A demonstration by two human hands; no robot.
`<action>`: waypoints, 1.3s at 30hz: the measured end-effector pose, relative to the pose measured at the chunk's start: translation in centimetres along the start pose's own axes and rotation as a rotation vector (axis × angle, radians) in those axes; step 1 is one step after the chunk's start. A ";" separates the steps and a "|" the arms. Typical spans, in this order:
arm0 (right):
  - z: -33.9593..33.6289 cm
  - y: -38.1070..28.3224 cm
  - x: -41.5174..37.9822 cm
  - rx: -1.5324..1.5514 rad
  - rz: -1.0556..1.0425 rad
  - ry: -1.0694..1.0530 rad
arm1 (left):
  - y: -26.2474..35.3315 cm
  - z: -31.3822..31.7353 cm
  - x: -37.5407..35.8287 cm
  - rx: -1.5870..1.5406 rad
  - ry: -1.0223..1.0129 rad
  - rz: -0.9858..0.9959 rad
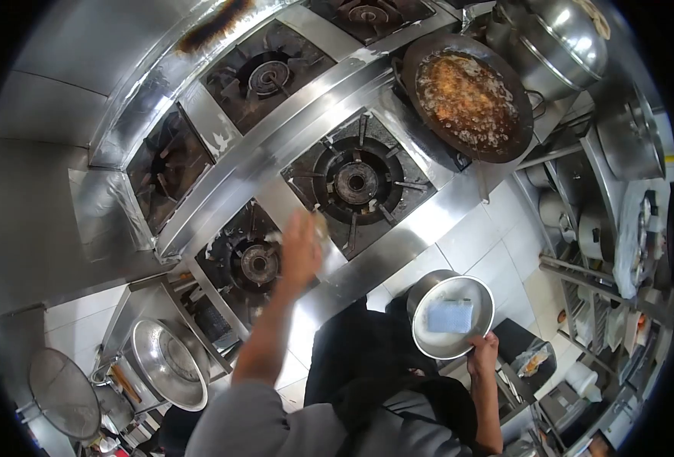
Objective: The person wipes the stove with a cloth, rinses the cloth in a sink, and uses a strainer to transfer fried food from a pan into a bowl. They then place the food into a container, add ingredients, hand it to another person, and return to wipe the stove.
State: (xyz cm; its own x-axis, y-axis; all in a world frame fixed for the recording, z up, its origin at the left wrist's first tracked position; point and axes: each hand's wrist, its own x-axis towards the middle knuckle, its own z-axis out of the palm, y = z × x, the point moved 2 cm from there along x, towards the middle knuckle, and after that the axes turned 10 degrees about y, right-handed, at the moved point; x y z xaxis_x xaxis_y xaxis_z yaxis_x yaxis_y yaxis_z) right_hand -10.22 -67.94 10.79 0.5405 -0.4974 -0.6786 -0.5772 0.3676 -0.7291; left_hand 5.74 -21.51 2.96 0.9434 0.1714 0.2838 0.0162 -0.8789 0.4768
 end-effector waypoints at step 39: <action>-0.5 -5.0 6.2 0.148 0.051 0.100 | 20.2 18.5 18.7 -0.246 0.175 0.354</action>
State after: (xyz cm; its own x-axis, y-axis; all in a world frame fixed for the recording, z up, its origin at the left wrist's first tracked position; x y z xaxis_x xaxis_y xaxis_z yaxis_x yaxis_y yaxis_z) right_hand -4.31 -73.22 10.28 0.4446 -0.5482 -0.7084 -0.5024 0.5021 -0.7039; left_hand 29.86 -44.25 2.53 0.8067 -0.0291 0.5903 -0.3956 -0.7687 0.5026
